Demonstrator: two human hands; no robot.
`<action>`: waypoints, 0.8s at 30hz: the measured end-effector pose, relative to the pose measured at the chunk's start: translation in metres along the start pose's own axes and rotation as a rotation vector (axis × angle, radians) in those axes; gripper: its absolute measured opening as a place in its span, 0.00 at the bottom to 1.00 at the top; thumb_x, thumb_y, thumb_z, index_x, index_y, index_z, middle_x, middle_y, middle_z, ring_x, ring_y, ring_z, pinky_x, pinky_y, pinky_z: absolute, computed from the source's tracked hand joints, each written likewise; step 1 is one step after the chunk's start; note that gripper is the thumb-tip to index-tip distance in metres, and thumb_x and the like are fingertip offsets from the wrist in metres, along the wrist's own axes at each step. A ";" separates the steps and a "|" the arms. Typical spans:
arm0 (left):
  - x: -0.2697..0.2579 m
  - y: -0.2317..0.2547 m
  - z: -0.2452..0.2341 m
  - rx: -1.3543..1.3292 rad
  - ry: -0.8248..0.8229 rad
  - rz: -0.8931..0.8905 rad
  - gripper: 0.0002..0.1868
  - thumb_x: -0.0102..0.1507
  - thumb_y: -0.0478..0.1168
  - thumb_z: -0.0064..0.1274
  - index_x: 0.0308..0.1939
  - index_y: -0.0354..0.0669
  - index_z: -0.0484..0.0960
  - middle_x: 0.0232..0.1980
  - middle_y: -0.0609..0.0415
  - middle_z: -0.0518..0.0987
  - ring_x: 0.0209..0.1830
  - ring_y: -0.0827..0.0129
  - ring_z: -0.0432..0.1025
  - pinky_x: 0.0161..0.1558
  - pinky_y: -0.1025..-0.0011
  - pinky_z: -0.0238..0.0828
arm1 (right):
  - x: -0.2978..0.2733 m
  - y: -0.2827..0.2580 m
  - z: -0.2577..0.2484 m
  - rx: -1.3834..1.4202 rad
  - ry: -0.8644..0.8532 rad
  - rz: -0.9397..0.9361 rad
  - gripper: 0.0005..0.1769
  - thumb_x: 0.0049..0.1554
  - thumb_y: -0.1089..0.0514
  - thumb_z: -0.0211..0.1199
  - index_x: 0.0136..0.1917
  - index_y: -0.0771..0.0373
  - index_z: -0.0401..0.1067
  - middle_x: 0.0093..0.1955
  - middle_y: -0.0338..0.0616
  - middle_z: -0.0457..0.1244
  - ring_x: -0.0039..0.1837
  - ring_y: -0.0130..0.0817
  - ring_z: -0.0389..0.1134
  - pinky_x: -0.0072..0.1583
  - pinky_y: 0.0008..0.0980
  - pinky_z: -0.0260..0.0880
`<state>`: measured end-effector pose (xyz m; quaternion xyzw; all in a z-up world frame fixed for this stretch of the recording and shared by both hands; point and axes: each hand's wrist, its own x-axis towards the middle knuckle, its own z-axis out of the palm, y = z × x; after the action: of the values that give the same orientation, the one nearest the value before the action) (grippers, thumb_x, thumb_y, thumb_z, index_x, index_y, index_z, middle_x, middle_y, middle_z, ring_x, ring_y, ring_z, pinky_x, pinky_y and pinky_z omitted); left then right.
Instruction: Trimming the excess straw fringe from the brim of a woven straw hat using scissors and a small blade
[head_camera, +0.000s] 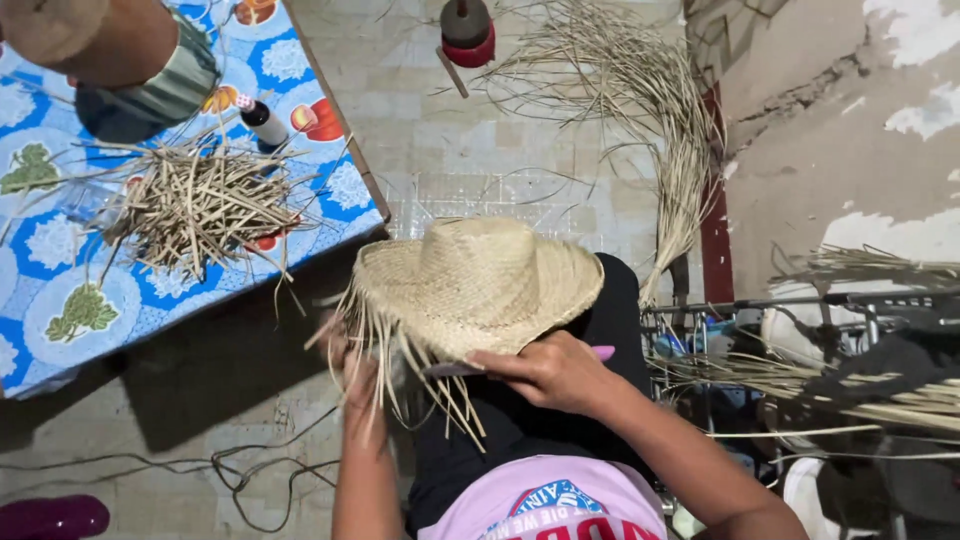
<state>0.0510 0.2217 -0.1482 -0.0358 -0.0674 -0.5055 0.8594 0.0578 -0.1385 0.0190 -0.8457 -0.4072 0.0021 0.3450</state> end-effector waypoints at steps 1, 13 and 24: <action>0.003 0.001 0.000 0.013 0.007 0.010 0.45 0.57 0.71 0.42 0.49 0.25 0.72 0.47 0.33 0.75 0.51 0.42 0.71 0.54 0.61 0.69 | -0.001 0.004 0.001 -0.061 0.006 -0.062 0.22 0.51 0.54 0.60 0.61 0.44 0.70 0.23 0.51 0.62 0.27 0.47 0.67 0.33 0.44 0.68; 0.042 0.016 0.018 0.166 0.095 0.166 0.39 0.58 0.65 0.45 0.50 0.27 0.73 0.46 0.37 0.75 0.47 0.49 0.71 0.49 0.65 0.69 | 0.008 0.025 -0.016 -0.099 0.168 -0.220 0.18 0.52 0.50 0.60 0.57 0.41 0.74 0.19 0.43 0.58 0.23 0.39 0.63 0.30 0.36 0.66; 0.048 -0.009 -0.037 0.267 0.192 0.326 0.33 0.59 0.59 0.47 0.50 0.29 0.74 0.45 0.41 0.76 0.43 0.55 0.71 0.44 0.69 0.68 | -0.019 0.031 -0.049 -0.320 0.171 -0.132 0.21 0.51 0.47 0.60 0.59 0.32 0.71 0.17 0.43 0.55 0.22 0.41 0.62 0.32 0.37 0.68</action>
<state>0.0693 0.1711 -0.1777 0.1163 -0.0449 -0.3475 0.9294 0.0804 -0.1939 0.0331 -0.8585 -0.4260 -0.1570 0.2386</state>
